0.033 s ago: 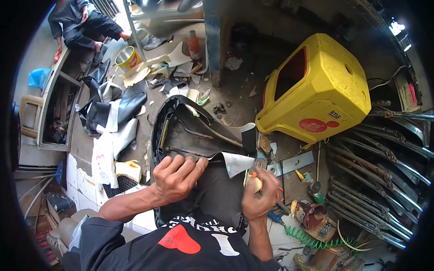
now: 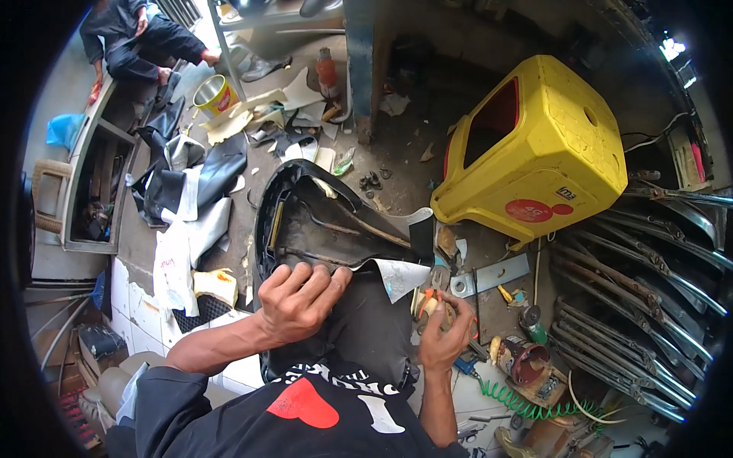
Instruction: The person prepares a seat for reupholstering by sewing a fabric cover using a machine, then moves to the floor to fit the cover over the foam seat base, using pliers and a pneumatic stapler to secure it.
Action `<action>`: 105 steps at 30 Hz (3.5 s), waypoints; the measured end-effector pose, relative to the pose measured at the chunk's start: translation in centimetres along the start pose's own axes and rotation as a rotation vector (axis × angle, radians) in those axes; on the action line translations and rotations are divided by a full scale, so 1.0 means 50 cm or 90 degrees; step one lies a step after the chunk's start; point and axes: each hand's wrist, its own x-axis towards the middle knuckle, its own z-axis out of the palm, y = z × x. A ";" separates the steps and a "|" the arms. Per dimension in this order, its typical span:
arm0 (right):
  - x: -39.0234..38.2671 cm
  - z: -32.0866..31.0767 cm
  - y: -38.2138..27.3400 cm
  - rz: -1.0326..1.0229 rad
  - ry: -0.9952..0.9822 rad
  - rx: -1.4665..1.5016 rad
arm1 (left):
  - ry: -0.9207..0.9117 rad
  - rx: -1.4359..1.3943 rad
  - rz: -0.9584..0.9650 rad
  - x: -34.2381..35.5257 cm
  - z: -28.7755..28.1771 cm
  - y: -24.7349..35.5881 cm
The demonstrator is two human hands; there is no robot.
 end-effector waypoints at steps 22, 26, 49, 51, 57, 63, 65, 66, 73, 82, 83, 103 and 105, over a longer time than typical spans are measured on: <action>-0.176 -0.156 0.382 0.226 -0.329 -0.318 | 0.052 -0.042 -0.027 -0.012 0.036 0.005; 0.002 -0.223 -0.006 0.524 -0.323 0.091 | 0.054 -0.046 -0.013 -0.001 0.033 0.012; 0.126 -0.147 -0.364 0.426 -0.346 -0.009 | 0.125 0.012 -0.012 -0.005 0.050 0.048; 0.151 -0.148 -0.380 0.422 -0.364 -0.010 | 0.144 0.022 -0.009 0.000 0.047 0.050; 0.188 -0.138 -0.379 0.386 -0.410 -0.043 | 0.100 0.023 -0.008 0.006 0.044 0.052; 0.174 -0.132 -0.350 0.369 -0.387 -0.083 | 0.110 0.024 -0.025 0.004 0.057 0.055; 0.172 -0.139 -0.323 0.373 -0.386 -0.090 | 0.099 0.010 -0.025 0.020 0.056 0.051; 0.177 -0.135 -0.330 0.385 -0.397 -0.099 | 0.076 -0.006 -0.039 0.019 0.056 0.046; 0.140 -0.179 -0.385 0.418 -0.365 0.034 | 0.068 -0.089 -0.089 0.008 0.037 0.046; 0.054 -0.164 -0.343 0.390 -0.286 0.226 | 0.073 -0.150 -0.084 0.005 0.026 0.033; 0.051 -0.161 -0.345 0.402 -0.281 0.233 | 0.085 -0.147 -0.079 0.002 0.025 0.032; 0.099 -0.127 -0.376 0.295 -0.316 0.116 | 0.104 -0.179 -0.060 -0.026 0.017 0.043; 0.105 -0.127 -0.373 0.275 -0.333 0.088 | 0.107 -0.172 -0.053 -0.031 0.016 0.047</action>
